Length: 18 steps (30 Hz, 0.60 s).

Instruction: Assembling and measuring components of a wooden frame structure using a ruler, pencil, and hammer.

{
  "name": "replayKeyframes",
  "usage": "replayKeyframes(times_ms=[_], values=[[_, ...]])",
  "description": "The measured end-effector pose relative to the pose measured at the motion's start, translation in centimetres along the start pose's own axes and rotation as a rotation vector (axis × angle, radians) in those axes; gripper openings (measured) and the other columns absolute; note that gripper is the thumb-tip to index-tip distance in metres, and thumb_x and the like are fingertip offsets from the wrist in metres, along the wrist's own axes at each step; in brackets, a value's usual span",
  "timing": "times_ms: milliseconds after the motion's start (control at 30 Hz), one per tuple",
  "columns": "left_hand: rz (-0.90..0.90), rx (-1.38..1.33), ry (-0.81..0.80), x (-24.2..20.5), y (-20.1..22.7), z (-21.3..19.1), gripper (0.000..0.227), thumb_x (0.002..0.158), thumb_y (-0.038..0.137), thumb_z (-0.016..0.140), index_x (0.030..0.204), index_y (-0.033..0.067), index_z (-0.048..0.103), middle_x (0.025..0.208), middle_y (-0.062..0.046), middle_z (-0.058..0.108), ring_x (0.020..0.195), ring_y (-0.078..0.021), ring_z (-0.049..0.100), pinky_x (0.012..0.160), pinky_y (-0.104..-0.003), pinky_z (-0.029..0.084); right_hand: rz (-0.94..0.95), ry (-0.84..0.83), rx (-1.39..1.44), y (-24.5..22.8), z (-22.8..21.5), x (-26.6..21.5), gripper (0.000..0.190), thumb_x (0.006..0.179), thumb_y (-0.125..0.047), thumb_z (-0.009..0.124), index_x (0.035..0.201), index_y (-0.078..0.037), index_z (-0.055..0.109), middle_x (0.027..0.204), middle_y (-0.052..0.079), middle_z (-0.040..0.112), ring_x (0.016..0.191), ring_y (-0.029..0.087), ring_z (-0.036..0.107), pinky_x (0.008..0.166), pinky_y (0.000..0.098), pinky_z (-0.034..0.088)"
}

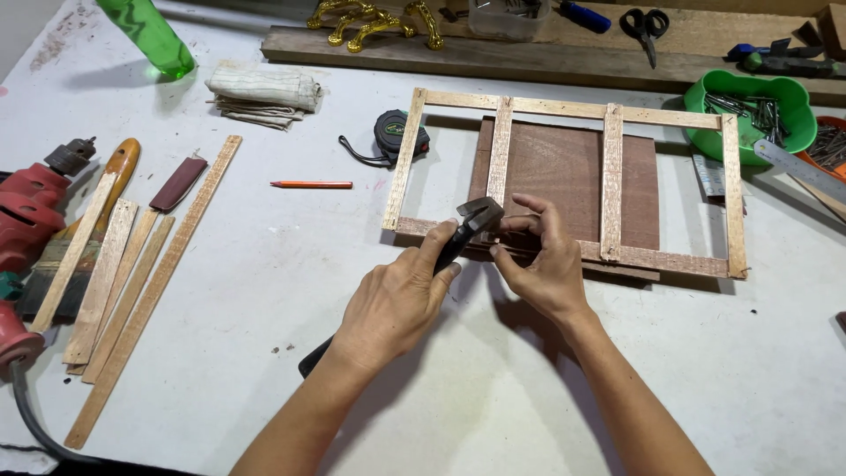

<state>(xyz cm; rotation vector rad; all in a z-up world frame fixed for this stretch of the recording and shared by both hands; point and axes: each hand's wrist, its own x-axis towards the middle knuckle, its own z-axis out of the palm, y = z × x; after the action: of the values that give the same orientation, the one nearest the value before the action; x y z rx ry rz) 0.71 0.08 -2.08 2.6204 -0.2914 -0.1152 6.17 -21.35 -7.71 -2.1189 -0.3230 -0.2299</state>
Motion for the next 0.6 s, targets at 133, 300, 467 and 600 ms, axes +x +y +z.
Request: replayKeyframes(times_ms=[133, 300, 467, 600], values=[[0.026, -0.008, 0.065, -0.2, -0.1, -0.6, 0.061, 0.101, 0.033, 0.057, 0.155, 0.0269, 0.027, 0.086, -0.015, 0.069, 0.069, -0.0328, 0.075, 0.060, -0.049, 0.064, -0.071, 0.002, 0.019, 0.9, 0.2, -0.2, 0.068, 0.084, -0.004, 0.075, 0.143, -0.005, 0.043, 0.108, 0.010, 0.077, 0.102, 0.024, 0.077, 0.095, 0.0364, 0.065], [-0.030, -0.031, 0.022, -0.4, 0.6, -1.3, 0.059, 0.102, 0.033, 0.055, 0.154, 0.0283, 0.027, 0.088, -0.014, 0.071, 0.072, -0.0307, 0.077, 0.059, -0.047, 0.065, -0.069, 0.001, 0.041, 0.9, 0.2, -0.1, 0.071, 0.086, -0.005, 0.076, 0.146, -0.007, 0.039, 0.109, 0.010, 0.077, 0.103, 0.024, 0.077, 0.093, 0.0367, 0.060], [-0.021, -0.033, 0.025, -0.4, 0.5, -1.2, 0.058, 0.102, 0.034, 0.055, 0.153, 0.0275, 0.028, 0.089, -0.014, 0.071, 0.072, -0.0307, 0.077, 0.059, -0.047, 0.065, -0.079, 0.008, 0.048, 1.0, 0.3, -0.1, 0.073, 0.087, -0.005, 0.075, 0.148, -0.007, 0.035, 0.108, 0.010, 0.077, 0.101, 0.023, 0.078, 0.091, 0.0359, 0.061], [0.034, -0.035, 0.096, -0.6, 0.4, -1.0, 0.058, 0.102, 0.033, 0.056, 0.153, 0.0270, 0.029, 0.089, -0.014, 0.071, 0.069, -0.0299, 0.077, 0.056, -0.047, 0.064, -0.061, 0.013, 0.056, 0.6, 0.2, -0.1, 0.075, 0.087, -0.004, 0.074, 0.150, -0.007, 0.033, 0.106, 0.010, 0.077, 0.100, 0.022, 0.078, 0.091, 0.0347, 0.066]])
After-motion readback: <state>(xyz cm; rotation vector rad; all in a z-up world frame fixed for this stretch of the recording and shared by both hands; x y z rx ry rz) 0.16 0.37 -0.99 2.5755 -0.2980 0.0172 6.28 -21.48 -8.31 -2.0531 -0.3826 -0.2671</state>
